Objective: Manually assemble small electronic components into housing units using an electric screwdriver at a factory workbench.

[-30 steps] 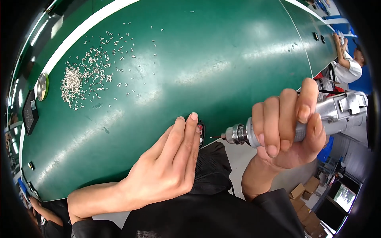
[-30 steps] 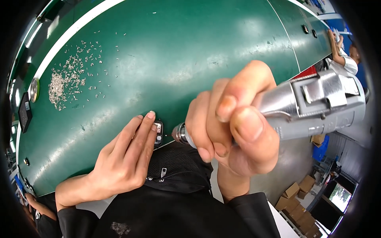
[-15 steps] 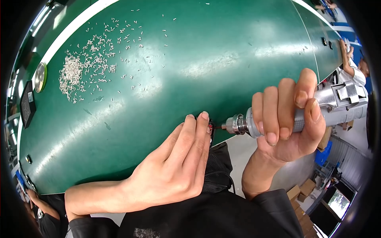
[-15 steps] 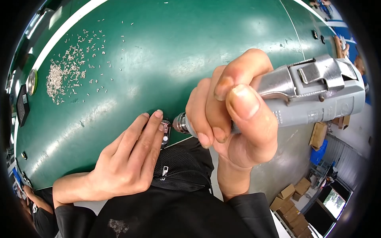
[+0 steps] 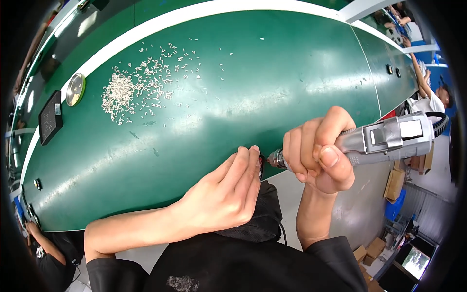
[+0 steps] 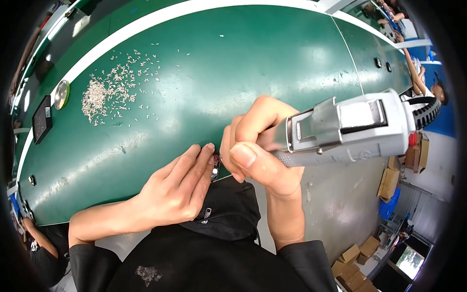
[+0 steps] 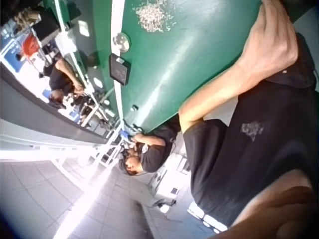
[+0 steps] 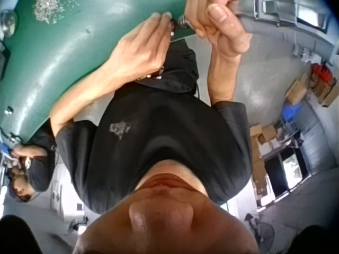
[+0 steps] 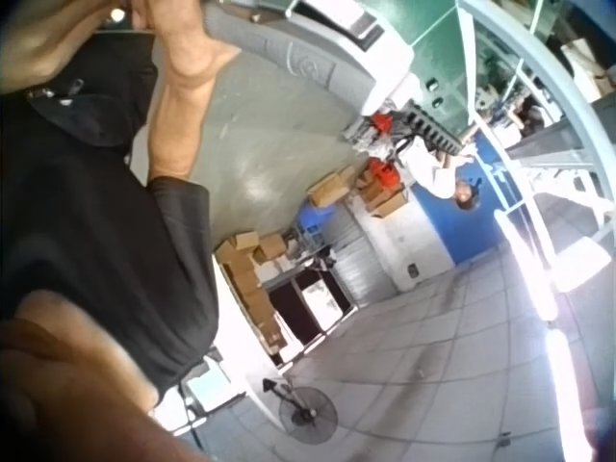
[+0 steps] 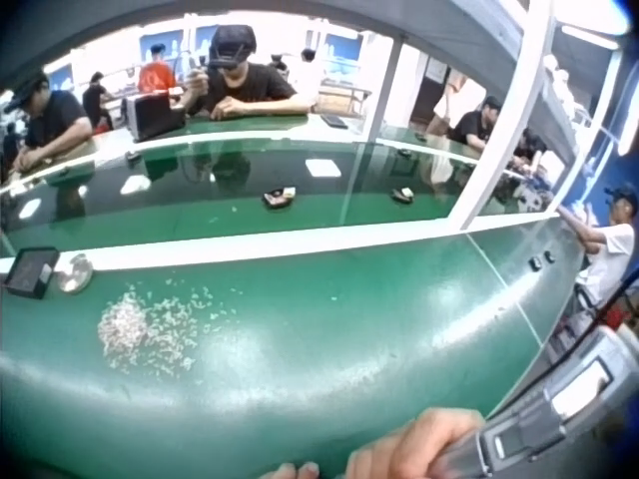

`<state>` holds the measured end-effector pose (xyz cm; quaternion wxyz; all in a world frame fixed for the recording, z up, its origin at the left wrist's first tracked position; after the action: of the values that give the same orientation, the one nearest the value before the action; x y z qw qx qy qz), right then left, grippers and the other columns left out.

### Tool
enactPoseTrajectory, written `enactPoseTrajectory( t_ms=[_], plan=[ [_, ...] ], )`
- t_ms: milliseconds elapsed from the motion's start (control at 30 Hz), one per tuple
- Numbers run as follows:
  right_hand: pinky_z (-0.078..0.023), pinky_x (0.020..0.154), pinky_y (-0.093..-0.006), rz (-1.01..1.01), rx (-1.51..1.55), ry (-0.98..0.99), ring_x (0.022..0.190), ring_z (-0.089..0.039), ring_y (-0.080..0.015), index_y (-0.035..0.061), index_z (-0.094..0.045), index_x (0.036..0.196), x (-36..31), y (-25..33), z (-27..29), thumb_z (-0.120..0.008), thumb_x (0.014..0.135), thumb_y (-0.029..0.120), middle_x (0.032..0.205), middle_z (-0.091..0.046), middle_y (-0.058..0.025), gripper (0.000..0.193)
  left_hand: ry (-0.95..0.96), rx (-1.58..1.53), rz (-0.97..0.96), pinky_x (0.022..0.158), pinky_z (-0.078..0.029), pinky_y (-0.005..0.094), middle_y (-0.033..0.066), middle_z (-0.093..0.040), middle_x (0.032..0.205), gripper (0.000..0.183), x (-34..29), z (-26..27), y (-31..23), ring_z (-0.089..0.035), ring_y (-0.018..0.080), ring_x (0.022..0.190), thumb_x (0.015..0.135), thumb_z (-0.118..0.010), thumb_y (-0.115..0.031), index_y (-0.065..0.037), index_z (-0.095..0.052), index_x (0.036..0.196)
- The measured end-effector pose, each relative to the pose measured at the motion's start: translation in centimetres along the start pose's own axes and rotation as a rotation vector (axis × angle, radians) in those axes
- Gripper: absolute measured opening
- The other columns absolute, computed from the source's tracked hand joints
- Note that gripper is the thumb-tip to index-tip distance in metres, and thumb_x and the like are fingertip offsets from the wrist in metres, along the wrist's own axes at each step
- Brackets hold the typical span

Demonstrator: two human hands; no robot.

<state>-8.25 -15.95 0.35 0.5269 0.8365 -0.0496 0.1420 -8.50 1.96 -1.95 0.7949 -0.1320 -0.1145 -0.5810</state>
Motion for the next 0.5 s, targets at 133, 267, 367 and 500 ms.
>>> enactPoseTrajectory(
  t_ms=[133,267,367,500],
  plan=[
    [-0.034,0.037,-0.0258,0.017,-0.02,0.055,0.035,-0.038,-0.0099,0.0069,-0.04,0.075,0.1,0.2,-0.1,-0.055,0.085,0.009,0.049,-0.042,-0.0013,0.018,-0.005,0.036,-0.035,0.084,-0.052,0.0355,0.0263,-0.062,0.105,0.036,-0.1,-0.1,-0.1,-0.059,0.0321,0.098,0.063,-0.06,-0.007,0.013,-0.065,0.093],
    [-0.035,0.037,-0.025,0.004,-0.035,0.142,0.036,-0.039,-0.0109,0.0046,-0.044,0.074,0.5,0.2,-1.0,-0.058,0.083,0.007,0.049,-0.044,-0.0027,0.017,-0.025,0.035,-0.02,0.085,-0.051,0.0341,0.0238,-0.062,0.107,0.033,-0.6,0.3,0.1,-0.058,0.0313,0.101,0.065,-0.061,-0.006,0.012,-0.065,0.093],
    [-0.035,0.036,-0.0253,0.013,0.009,0.185,0.035,-0.04,-0.0122,0.0042,-0.045,0.071,0.5,0.1,-1.2,-0.06,0.081,0.006,0.049,-0.045,-0.0033,0.018,-0.068,-0.067,0.004,0.085,-0.051,0.0342,0.0225,-0.061,0.107,0.031,-1.0,0.3,0.4,-0.058,0.0309,0.102,0.067,-0.06,-0.007,0.01,-0.064,0.093],
    [-0.038,0.038,-0.0263,0.135,0.16,0.225,0.041,-0.048,-0.0142,0.0029,-0.049,0.073,0.1,0.3,-0.8,-0.064,0.081,0.006,0.05,-0.047,-0.0039,0.017,-0.081,-0.119,0.009,0.089,-0.05,0.0363,0.0227,-0.059,0.11,0.037,-2.6,0.3,0.4,-0.057,0.0316,0.106,0.071,-0.058,-0.009,0.01,-0.06,0.102]
  ],
)
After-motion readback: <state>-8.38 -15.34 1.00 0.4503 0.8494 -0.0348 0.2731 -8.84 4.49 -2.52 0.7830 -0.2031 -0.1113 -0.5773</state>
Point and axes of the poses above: each hand's wrist, its own x-axis towards the middle knuckle, its own z-axis out of the back of the hand, y = z × x, the point moved 1 cm from there along x, towards the middle knuckle
